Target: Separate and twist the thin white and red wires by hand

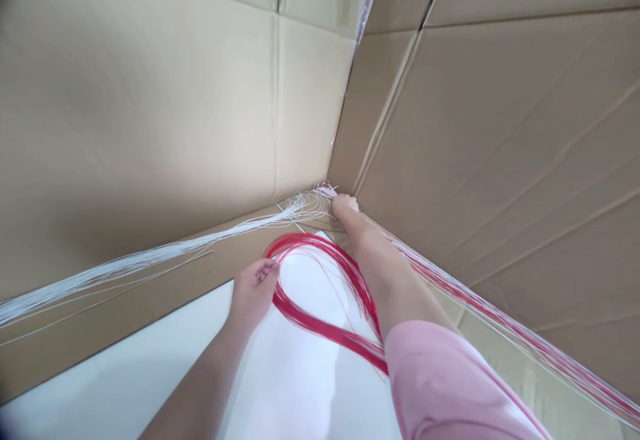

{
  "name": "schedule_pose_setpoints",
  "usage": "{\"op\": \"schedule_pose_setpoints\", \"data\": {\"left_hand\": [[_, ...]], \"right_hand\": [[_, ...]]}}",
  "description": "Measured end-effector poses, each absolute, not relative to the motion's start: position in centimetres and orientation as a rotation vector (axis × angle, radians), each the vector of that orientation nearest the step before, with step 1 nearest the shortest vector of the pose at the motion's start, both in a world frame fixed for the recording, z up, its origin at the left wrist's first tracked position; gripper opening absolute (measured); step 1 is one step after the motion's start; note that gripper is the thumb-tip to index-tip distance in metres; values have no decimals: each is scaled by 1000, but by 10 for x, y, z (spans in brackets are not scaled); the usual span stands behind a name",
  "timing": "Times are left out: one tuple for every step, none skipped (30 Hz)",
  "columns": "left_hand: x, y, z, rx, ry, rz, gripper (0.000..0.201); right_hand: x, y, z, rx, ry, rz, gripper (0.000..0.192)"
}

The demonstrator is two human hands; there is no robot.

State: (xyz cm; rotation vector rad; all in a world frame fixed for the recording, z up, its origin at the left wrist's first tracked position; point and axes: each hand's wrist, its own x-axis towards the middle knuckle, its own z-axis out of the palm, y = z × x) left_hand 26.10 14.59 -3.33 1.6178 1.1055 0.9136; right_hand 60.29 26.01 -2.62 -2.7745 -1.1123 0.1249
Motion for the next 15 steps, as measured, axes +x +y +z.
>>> {"op": "schedule_pose_setpoints", "data": {"left_hand": [[261, 146, -34, 1619, 1107, 910, 23], [261, 146, -34, 1618, 1109, 906, 23], [262, 146, -34, 1617, 1111, 901, 24], [262, 147, -34, 1616, 1113, 896, 25], [262, 147, -34, 1614, 1115, 891, 25], [262, 147, -34, 1613, 1117, 888, 25], [262, 147, -34, 1612, 1119, 886, 25], [262, 147, -35, 1611, 1120, 885, 25], [262, 147, -35, 1609, 1119, 883, 25], [262, 147, -35, 1608, 1116, 882, 25], [262, 147, -36, 1606, 1114, 879, 25], [261, 147, -36, 1605, 1111, 876, 25], [261, 146, -36, 1604, 1109, 874, 26], [261, 146, -35, 1603, 1108, 870, 26], [261, 146, -35, 1603, 1107, 865, 27]], "right_hand": [[605, 260, -26, -2759, -1071, 129, 38], [607, 260, -26, -2740, -1022, 130, 37], [610, 259, -26, -2718, -975, 125, 37], [613, 258, -27, -2691, -937, 114, 38], [616, 257, -27, -2662, -906, 100, 39], [619, 255, -28, -2629, -885, 88, 39], [622, 253, -29, -2594, -870, 77, 40], [625, 251, -31, -2556, -862, 67, 41], [627, 250, -32, -2517, -857, 60, 41], [630, 248, -34, -2476, -857, 55, 41], [632, 247, -36, -2433, -862, 50, 40], [635, 246, -38, -2388, -870, 48, 38], [638, 245, -39, -2343, -883, 48, 37], [641, 244, -41, -2296, -900, 50, 35], [644, 244, -43, -2248, -919, 55, 34]]}}
